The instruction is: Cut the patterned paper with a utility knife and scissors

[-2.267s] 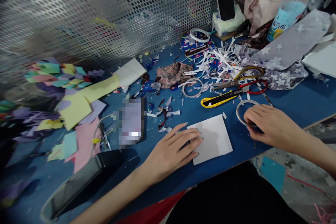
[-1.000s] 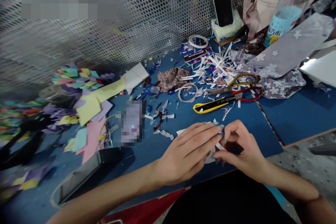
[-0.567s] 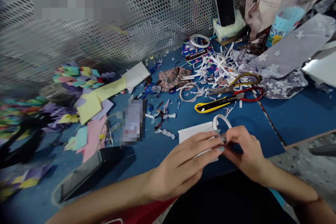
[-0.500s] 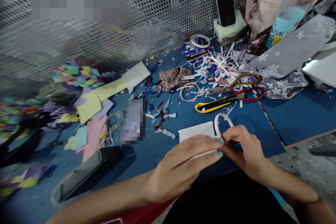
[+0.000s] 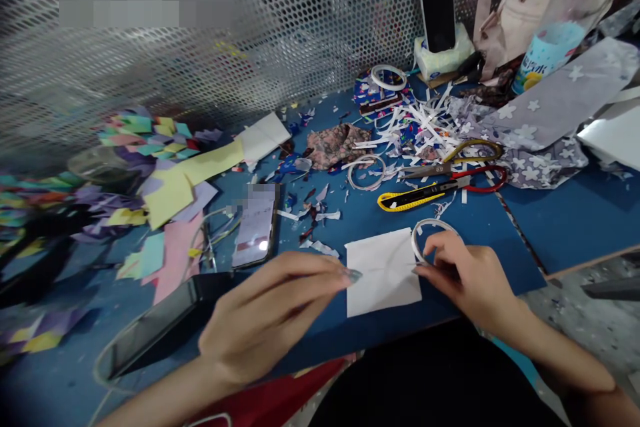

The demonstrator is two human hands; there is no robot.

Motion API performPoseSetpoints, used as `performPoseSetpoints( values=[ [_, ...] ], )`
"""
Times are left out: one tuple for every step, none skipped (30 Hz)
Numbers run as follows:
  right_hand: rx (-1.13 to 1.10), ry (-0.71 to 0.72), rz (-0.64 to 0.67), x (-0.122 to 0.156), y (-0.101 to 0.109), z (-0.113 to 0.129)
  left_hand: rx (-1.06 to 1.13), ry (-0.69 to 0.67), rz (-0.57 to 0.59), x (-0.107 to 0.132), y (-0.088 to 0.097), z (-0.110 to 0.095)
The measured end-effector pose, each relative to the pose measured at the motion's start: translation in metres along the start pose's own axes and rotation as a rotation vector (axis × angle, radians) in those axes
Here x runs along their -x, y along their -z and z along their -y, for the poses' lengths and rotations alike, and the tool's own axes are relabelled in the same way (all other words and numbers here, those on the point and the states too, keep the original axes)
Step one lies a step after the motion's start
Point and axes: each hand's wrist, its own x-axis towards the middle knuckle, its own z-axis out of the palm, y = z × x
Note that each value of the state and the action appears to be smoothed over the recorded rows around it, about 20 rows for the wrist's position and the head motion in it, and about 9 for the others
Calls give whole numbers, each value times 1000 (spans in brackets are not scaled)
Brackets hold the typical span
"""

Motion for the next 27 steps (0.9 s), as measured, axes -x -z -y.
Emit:
performPoseSetpoints(
  values=[
    [22,-14,10,-1,1,-1,-22,24,-57,3,3,3],
    [46,-20,22,-1,2,-1,-46,19,-84,7,5,6],
    [69,-21,38,-2,2,-2,-78,17,-104,11,4,10],
    [86,-12,50,-3,1,-2,-117,4,-88,16,2,15],
    [103,-5,57,-3,-1,-2,-157,-12,-82,20,-1,20],
    [120,0,59,-4,-3,-2,-198,-26,-67,23,-5,24],
    [135,-2,62,-4,-5,-2,-235,-31,-27,26,-9,29],
    [147,-12,69,-4,-7,-2,-266,-40,6,28,-13,34],
    [154,-26,78,-5,-9,-2,-292,-65,33,29,-17,38],
    [162,-41,87,-5,-11,-2,-319,-89,60,30,-19,42],
    [173,-55,96,-5,-11,-2,-343,-111,75,29,-21,46],
    [193,-64,103,-5,-12,-2,-364,-129,81,28,-22,49],
    [220,-67,106,-5,-11,-2,-367,-132,91,27,-23,52],
    [249,-64,105,-5,-11,-3,-349,-124,100,26,-23,55],
    [276,-57,104,-5,-10,-3,-311,-107,111,25,-23,57],
    [296,-46,102,-6,-10,-3,-258,-82,125,24,-23,59],
    [310,-34,99,-6,-9,-4,-198,-58,136,23,-23,61],
    [320,-22,98,-6,-9,-4,-148,-38,142,22,-24,62],
    [330,-13,100,-6,-9,-4,-114,-23,147,21,-24,64],
    [340,-7,104,-7,-8,-4,-98,-9,153,20,-24,64],
    [348,-2,109,-7,-8,-4,-98,5,156,19,-24,65],
    [354,5,113,-7,-8,-4,-108,16,155,17,-24,65],
    [357,15,119,-7,-7,-3,-122,24,151,15,-24,65],
    [357,27,127,-8,-6,-3,-134,30,144,13,-24,66],
    [357,42,137,-8,-6,-3,-142,28,140,10,-24,66],
    [356,62,146,-8,-5,-3,-148,20,136,8,-25,66],
    [355,85,155,-8,-4,-3,-153,9,132,5,-25,66]
  ],
)
